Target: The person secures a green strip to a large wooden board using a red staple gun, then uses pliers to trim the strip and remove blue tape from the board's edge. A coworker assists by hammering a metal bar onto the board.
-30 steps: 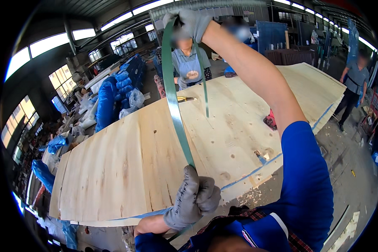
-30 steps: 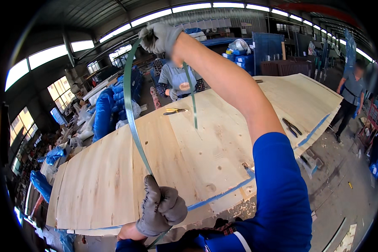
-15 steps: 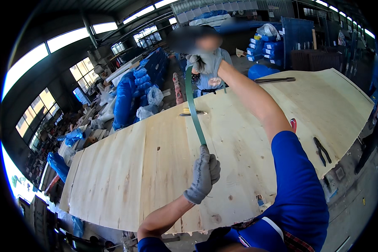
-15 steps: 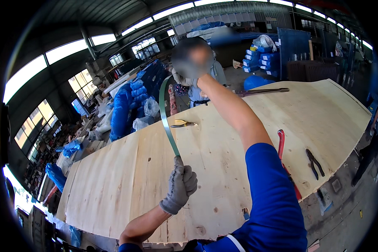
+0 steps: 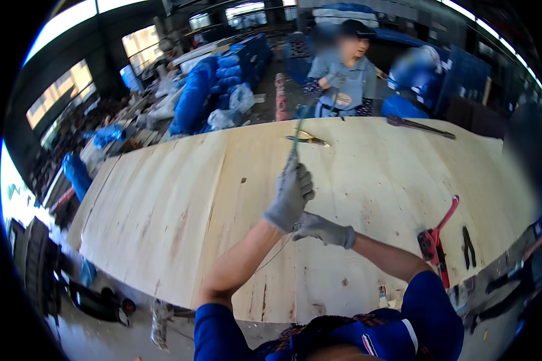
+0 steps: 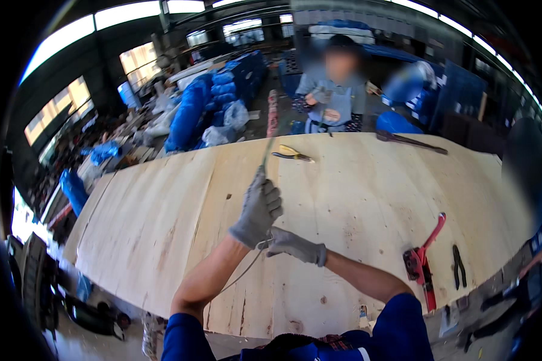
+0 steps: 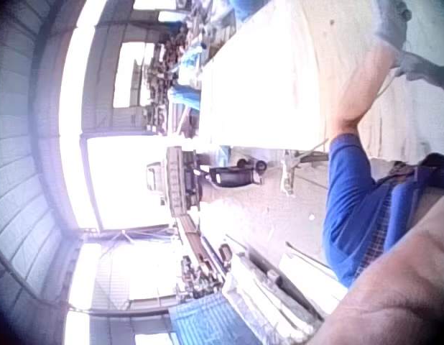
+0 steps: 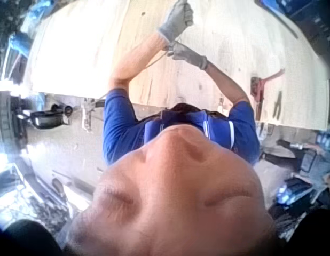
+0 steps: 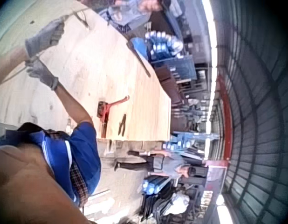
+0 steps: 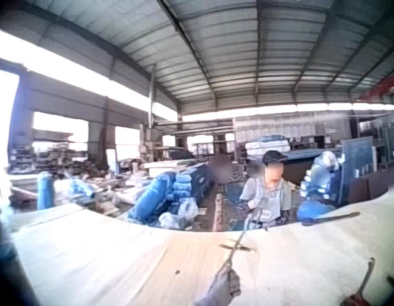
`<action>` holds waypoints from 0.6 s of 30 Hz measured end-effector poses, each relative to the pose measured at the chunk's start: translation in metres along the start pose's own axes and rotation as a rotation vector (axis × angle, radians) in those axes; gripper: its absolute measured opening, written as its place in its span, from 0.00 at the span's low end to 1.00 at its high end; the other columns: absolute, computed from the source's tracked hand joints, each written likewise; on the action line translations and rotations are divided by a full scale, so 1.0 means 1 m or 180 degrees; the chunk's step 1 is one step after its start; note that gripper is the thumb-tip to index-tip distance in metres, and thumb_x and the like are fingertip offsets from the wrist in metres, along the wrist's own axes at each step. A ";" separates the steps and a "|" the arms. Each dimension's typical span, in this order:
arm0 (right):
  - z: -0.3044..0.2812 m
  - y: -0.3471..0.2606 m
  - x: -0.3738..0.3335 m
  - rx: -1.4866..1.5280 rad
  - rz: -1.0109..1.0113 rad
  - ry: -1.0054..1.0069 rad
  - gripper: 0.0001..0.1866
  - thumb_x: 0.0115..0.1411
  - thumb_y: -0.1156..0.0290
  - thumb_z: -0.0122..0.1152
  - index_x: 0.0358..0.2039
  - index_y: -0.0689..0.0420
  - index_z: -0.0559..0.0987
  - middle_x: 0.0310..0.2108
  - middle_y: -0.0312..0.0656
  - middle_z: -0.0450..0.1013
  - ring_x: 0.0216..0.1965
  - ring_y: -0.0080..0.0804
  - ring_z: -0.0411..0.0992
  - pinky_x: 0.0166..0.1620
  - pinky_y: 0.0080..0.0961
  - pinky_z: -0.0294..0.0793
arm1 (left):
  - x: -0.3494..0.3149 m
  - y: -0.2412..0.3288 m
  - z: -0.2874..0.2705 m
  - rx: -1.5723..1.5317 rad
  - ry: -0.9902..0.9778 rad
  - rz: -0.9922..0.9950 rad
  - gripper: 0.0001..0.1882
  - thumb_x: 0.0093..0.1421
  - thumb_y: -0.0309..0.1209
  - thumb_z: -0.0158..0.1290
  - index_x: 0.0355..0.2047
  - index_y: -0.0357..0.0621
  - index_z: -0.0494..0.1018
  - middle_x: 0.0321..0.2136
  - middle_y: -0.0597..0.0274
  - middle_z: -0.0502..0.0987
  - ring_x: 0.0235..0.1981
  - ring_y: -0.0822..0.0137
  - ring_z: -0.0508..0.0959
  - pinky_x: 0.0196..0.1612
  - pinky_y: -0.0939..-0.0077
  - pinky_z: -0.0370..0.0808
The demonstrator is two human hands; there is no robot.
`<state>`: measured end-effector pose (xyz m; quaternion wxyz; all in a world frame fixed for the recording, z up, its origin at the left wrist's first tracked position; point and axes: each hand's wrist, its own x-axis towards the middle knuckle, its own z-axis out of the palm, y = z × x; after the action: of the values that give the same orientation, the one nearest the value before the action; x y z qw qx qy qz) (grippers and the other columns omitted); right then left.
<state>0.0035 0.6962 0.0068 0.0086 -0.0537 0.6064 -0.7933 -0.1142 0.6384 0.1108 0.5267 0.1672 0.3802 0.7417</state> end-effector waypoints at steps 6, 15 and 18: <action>0.128 0.069 0.034 0.1555 -0.0389 0.0237 0.16 0.63 0.64 0.51 0.49 0.55 0.68 0.47 0.38 0.68 0.54 0.33 0.63 0.59 0.36 0.61 | 0.078 -0.059 -0.016 0.0479 0.0822 -0.0033 0.19 0.64 0.49 0.43 0.25 0.49 0.67 0.19 0.64 0.67 0.19 0.66 0.64 0.24 0.66 0.66; 0.088 0.056 0.032 0.3805 0.0532 0.0826 0.25 0.69 0.56 0.35 0.14 0.47 0.52 0.13 0.28 0.43 0.15 0.21 0.41 0.25 0.24 0.48 | -0.120 0.006 -0.182 0.3917 -0.0304 0.0005 0.36 0.63 0.59 0.39 0.39 0.31 0.72 0.35 0.48 0.77 0.37 0.57 0.76 0.44 0.64 0.72; 0.079 0.037 0.024 0.3879 0.0701 0.0956 0.25 0.69 0.56 0.36 0.13 0.46 0.51 0.12 0.27 0.42 0.14 0.20 0.40 0.24 0.23 0.45 | -0.227 -0.013 -0.238 0.3385 -0.0103 -0.0345 0.39 0.63 0.63 0.34 0.41 0.35 0.74 0.36 0.54 0.78 0.36 0.64 0.77 0.44 0.70 0.72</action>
<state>-0.0143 0.6091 -0.0065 0.0341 0.1354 0.0429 -0.9893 -0.1713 0.3418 -0.0204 0.4127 0.4025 0.7035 0.4158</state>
